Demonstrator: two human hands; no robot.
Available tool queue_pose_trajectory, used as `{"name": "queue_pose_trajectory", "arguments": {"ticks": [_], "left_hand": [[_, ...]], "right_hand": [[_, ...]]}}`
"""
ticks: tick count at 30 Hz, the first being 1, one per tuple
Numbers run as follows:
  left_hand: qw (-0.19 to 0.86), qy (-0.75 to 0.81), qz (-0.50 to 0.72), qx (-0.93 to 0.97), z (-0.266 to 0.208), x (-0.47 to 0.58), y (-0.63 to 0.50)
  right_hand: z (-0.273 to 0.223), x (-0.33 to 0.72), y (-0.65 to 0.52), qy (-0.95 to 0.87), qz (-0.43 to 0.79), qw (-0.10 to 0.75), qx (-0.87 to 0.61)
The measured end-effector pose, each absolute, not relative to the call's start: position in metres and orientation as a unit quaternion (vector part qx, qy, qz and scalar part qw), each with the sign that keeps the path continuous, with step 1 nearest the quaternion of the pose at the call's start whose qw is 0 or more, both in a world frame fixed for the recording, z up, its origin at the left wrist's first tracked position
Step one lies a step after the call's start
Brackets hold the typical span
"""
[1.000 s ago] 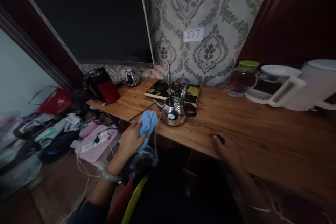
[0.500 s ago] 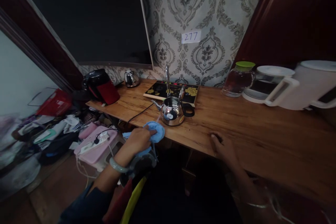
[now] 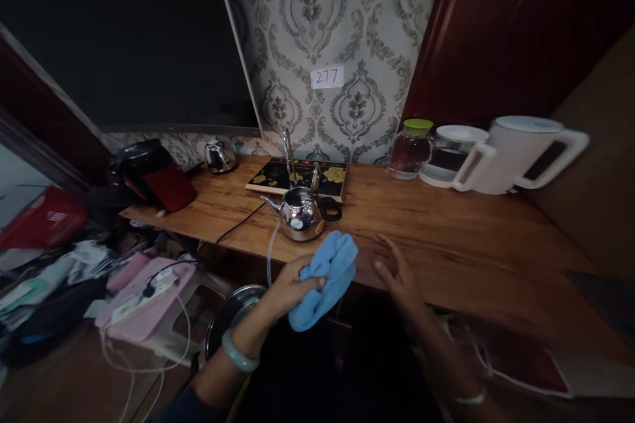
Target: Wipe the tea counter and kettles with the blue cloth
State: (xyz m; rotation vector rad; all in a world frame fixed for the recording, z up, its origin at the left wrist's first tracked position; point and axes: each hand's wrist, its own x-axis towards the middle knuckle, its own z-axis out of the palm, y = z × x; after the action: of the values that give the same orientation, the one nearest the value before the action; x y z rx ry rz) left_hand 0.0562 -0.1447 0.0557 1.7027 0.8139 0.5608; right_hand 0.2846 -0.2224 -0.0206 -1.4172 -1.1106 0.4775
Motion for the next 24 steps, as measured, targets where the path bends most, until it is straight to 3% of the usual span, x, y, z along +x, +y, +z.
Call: {"name": "queue_pose_trajectory", "arguments": {"ticks": [5, 7, 12, 19, 24], "left_hand": [[0.739, 0.230, 0.269, 0.574, 0.041, 0.119, -0.160], [0.732, 0.169, 0.253, 0.610, 0.041, 0.129, -0.160], [0.507, 0.268, 0.316, 0.756, 0.035, 0.110, -0.140], [0.276, 0.415, 0.368, 0.785, -0.003, 0.077, -0.110], [0.208, 0.395, 0.319, 0.836, -0.010, 0.083, -0.101]], "right_hand": [[-0.003, 0.257, -0.240, -0.513, 0.226, 0.604, -0.566], [-0.002, 0.266, -0.236, -0.477, 0.175, 0.603, -0.615], [-0.004, 0.300, -0.217, -0.527, 0.050, 0.524, -0.667], [-0.016, 0.261, -0.183, -0.657, 0.028, 0.213, -0.722], [-0.019, 0.288, -0.161, -0.631, 0.001, 0.172, -0.756]]}}
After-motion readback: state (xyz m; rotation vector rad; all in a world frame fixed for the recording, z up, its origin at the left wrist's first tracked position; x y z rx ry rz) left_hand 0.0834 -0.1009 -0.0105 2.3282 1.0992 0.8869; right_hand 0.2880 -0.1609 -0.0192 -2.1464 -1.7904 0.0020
